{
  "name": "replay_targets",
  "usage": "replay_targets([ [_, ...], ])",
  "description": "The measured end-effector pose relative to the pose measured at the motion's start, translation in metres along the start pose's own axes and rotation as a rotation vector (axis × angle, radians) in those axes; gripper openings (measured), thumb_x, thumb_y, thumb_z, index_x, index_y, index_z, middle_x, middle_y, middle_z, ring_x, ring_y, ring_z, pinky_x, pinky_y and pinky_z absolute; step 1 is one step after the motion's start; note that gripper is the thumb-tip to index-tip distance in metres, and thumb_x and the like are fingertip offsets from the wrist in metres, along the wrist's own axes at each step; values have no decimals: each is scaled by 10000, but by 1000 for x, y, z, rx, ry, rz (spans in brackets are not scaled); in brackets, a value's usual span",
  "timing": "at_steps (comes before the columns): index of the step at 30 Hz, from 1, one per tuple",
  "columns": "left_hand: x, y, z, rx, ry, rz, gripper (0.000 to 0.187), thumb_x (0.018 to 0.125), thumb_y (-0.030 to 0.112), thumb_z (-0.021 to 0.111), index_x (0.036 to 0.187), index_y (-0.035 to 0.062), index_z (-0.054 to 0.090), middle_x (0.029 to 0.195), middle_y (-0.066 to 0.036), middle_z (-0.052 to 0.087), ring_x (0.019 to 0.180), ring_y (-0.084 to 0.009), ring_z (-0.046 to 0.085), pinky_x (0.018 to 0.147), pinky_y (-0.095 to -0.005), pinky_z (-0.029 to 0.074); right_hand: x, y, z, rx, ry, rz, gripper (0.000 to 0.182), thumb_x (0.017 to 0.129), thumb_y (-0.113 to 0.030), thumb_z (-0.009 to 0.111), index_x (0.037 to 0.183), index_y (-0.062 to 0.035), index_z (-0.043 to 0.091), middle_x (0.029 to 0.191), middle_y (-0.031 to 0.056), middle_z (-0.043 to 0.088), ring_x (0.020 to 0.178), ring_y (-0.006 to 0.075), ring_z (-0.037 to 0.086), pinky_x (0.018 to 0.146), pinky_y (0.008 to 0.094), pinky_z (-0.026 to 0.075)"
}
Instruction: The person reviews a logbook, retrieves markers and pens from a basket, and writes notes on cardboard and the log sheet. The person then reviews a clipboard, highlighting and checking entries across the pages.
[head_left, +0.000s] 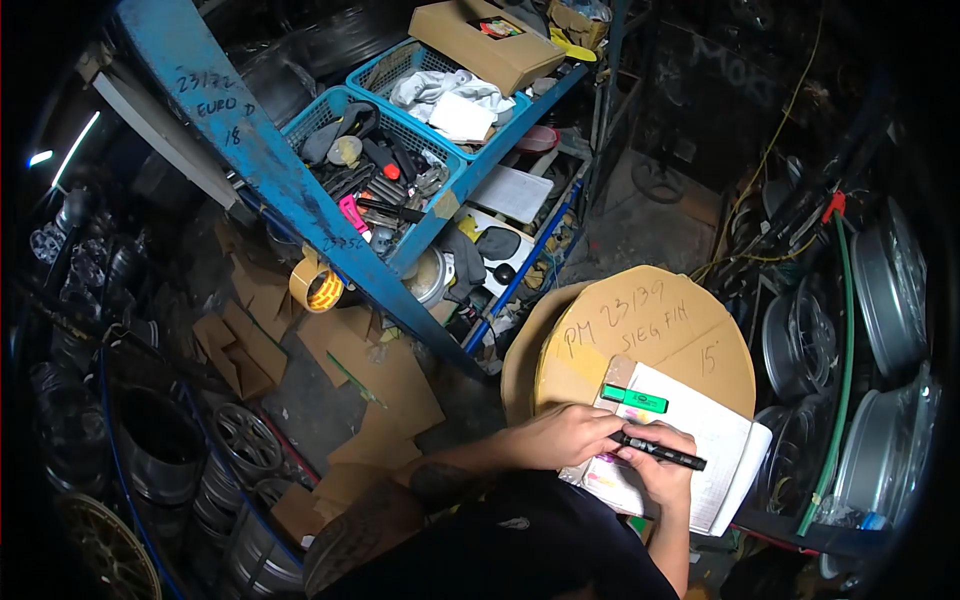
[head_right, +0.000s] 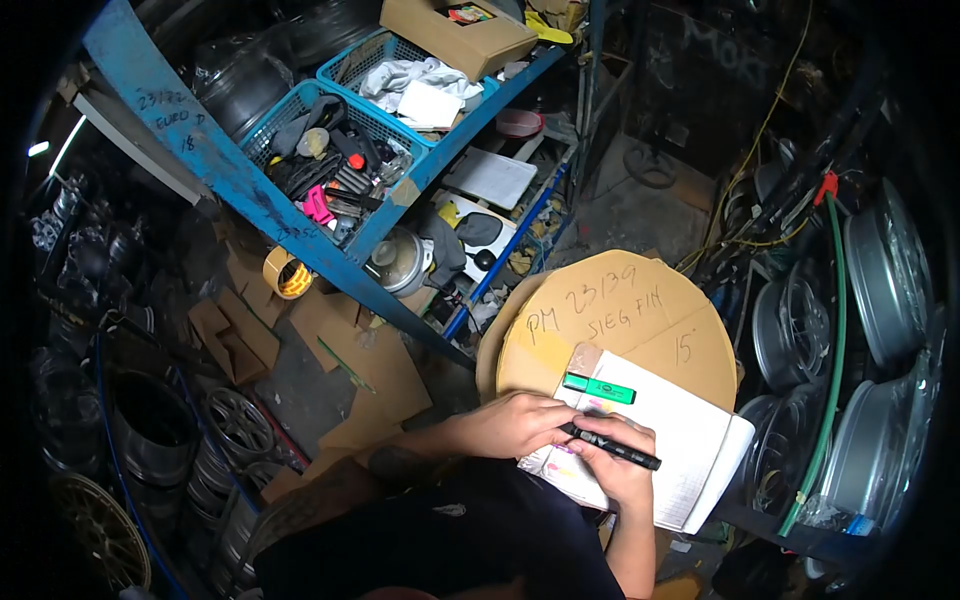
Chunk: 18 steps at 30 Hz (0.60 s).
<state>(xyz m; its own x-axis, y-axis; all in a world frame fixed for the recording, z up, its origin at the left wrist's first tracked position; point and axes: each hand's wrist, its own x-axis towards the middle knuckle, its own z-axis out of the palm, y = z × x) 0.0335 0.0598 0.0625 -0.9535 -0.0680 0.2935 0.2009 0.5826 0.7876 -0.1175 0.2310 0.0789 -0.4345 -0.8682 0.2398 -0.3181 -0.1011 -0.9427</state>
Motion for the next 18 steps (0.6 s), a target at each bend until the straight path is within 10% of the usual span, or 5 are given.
replay_targets([
  [9,35,17,5,-102,430,116,264,925,-43,658,1186,-68,620,976,-219,695,818,-325,723,702,-359,573,11,-14,-5,-275,251,-117,397,800,-123,881,1141,40,759,953,107,738,742,149,660,742,287,541],
  [12,62,-15,-56,-835,783,-96,258,1134,277,448,1034,50,521,730,-81,631,597,-185,647,551,-323,566,12,-31,10,-14,211,53,599,866,-69,794,1420,32,589,1041,111,723,734,108,621,718,262,524],
  [14,70,-37,-120,-1064,1062,-126,269,1120,385,495,1036,134,546,606,20,443,468,-69,398,422,-231,324,3,-24,14,-19,175,136,516,890,-45,765,1379,44,622,1025,105,727,735,99,604,721,255,522],
  [18,72,-70,-230,-1368,1222,-72,354,1092,444,537,1035,95,538,657,39,351,508,-80,301,548,-267,322,-10,-7,16,-155,107,166,413,898,-44,756,1295,37,680,959,104,738,716,109,602,706,265,524],
])
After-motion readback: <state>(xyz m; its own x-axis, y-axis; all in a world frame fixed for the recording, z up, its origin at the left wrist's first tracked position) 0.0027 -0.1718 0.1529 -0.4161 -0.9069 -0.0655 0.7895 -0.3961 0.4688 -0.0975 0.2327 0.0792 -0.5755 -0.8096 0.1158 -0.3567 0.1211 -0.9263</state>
